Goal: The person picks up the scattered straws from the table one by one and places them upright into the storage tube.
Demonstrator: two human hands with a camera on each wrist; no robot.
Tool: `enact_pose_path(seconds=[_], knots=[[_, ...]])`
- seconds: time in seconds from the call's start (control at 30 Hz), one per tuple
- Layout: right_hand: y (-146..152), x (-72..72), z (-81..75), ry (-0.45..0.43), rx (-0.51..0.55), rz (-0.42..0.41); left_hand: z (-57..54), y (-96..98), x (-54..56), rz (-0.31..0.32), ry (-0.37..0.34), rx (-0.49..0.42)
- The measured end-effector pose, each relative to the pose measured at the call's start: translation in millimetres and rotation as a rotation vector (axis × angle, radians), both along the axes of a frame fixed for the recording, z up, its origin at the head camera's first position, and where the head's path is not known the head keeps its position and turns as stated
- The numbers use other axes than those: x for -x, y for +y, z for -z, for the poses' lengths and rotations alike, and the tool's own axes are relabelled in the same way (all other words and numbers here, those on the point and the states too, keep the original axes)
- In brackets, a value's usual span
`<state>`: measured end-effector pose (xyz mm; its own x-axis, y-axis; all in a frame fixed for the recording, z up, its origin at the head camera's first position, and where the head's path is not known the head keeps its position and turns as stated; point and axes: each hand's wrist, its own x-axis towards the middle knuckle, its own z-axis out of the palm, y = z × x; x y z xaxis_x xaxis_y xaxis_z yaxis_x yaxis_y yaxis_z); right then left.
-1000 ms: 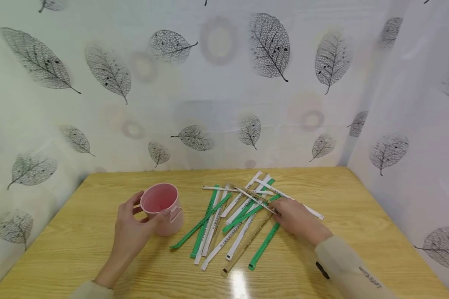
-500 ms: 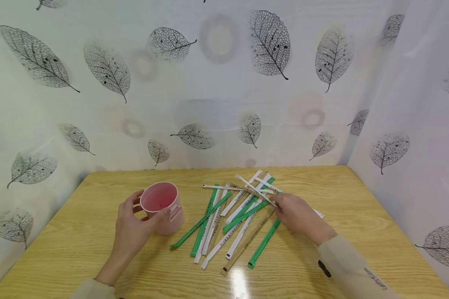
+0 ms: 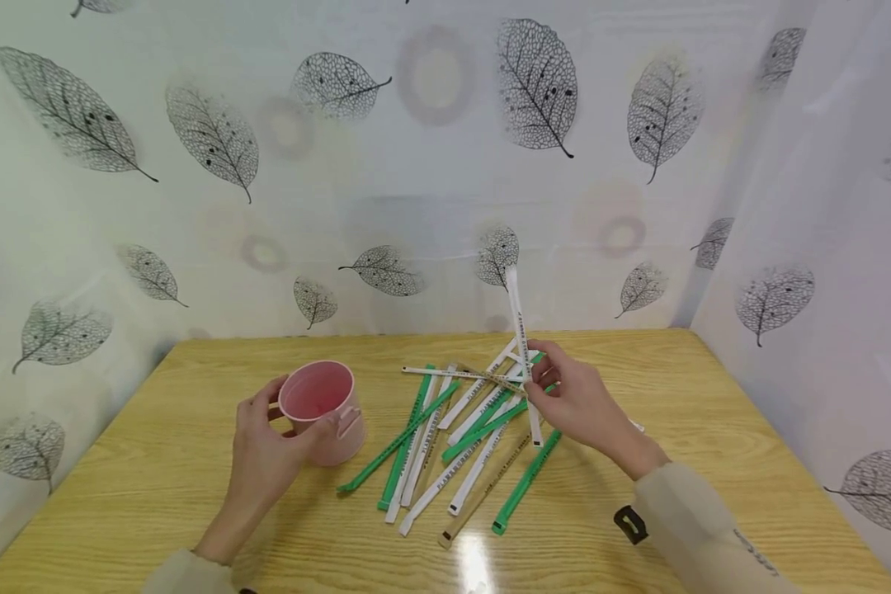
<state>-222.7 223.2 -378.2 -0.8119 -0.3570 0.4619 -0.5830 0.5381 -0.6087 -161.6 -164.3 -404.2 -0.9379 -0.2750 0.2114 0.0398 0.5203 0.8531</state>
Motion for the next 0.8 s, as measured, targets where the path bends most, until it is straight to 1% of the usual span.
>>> enact_pose_path(seconds=[0.13, 0.27, 0.33, 0.4, 0.5, 0.57, 0.67, 0.8], knots=[[-10, -2.0, -8.7, -0.019, 0.063, -0.022, 1.1, 0.3, 0.3, -0.013, 0.011, 0.012], [-19, -1.6, -14.7, -0.034, 0.149, -0.057, 0.3, 1.7, 1.3, -0.027, -0.007, 0.028], [-23, -1.0, -16.5, -0.062, 0.197, -0.062, -0.3, 2.6, 2.2, -0.030, -0.020, 0.036], [-28, -1.0, -18.0, -0.109, 0.249, -0.065, -0.5, 3.5, 2.7, -0.032, -0.033, 0.046], [-34, -1.2, -19.9, -0.161, 0.295, -0.057, 0.0, 3.8, 3.0, -0.033, -0.029, 0.039], [-37, -1.8, -21.2, -0.177, 0.305, -0.051, 0.9, 3.8, 3.1, -0.031, -0.022, 0.035], [-41, -2.3, -23.9, -0.164, 0.295, -0.043, 2.2, 4.1, 3.2, -0.033, -0.010, 0.029], [-46, -1.9, -29.3, -0.200, 0.298, -0.047, 1.5, 5.3, 2.7, -0.044, -0.001, 0.028]])
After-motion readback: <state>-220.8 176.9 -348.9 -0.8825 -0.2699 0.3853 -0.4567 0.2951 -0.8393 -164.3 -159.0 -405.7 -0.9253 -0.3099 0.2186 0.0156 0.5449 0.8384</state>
